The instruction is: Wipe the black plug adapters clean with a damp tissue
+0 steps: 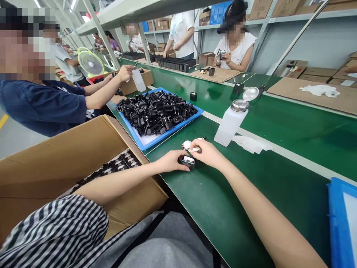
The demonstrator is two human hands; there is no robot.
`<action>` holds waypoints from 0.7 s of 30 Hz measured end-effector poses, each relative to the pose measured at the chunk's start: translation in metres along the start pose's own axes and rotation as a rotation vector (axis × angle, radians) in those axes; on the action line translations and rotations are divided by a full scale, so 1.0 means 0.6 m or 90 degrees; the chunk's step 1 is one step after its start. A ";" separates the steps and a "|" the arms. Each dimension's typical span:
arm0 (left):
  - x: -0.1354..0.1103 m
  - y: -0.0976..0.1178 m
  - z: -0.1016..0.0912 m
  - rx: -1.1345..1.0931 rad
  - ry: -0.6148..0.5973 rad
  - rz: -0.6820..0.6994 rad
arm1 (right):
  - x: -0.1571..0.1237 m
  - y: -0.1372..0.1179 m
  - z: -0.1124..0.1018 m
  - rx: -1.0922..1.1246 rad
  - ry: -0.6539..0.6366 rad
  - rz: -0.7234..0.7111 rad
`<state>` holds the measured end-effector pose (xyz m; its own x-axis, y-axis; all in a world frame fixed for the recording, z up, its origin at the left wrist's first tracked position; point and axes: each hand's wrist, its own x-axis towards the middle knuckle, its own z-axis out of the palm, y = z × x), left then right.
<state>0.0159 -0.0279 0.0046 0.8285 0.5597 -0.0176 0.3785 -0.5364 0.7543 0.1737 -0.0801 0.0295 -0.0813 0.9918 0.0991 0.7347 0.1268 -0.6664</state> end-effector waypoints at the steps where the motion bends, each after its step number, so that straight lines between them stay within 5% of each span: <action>1: 0.006 -0.005 0.000 -0.006 0.001 0.003 | 0.000 -0.002 0.007 -0.011 0.021 -0.003; 5: 0.019 -0.024 -0.013 -0.081 -0.014 -0.004 | -0.001 -0.002 0.037 -0.007 0.177 0.017; 7: 0.020 -0.028 -0.017 -0.113 -0.033 -0.010 | -0.001 0.002 0.046 -0.001 0.191 0.011; 18: 0.018 -0.023 -0.011 -0.069 -0.048 0.025 | -0.002 0.011 0.005 -0.037 -0.026 -0.044; 21: 0.018 -0.024 -0.013 -0.092 -0.062 0.005 | -0.007 0.016 -0.028 -0.012 -0.183 -0.007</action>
<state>0.0162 -0.0091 -0.0014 0.8700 0.4879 -0.0702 0.3146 -0.4399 0.8411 0.1921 -0.0834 0.0350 -0.2749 0.9552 -0.1101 0.7454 0.1394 -0.6519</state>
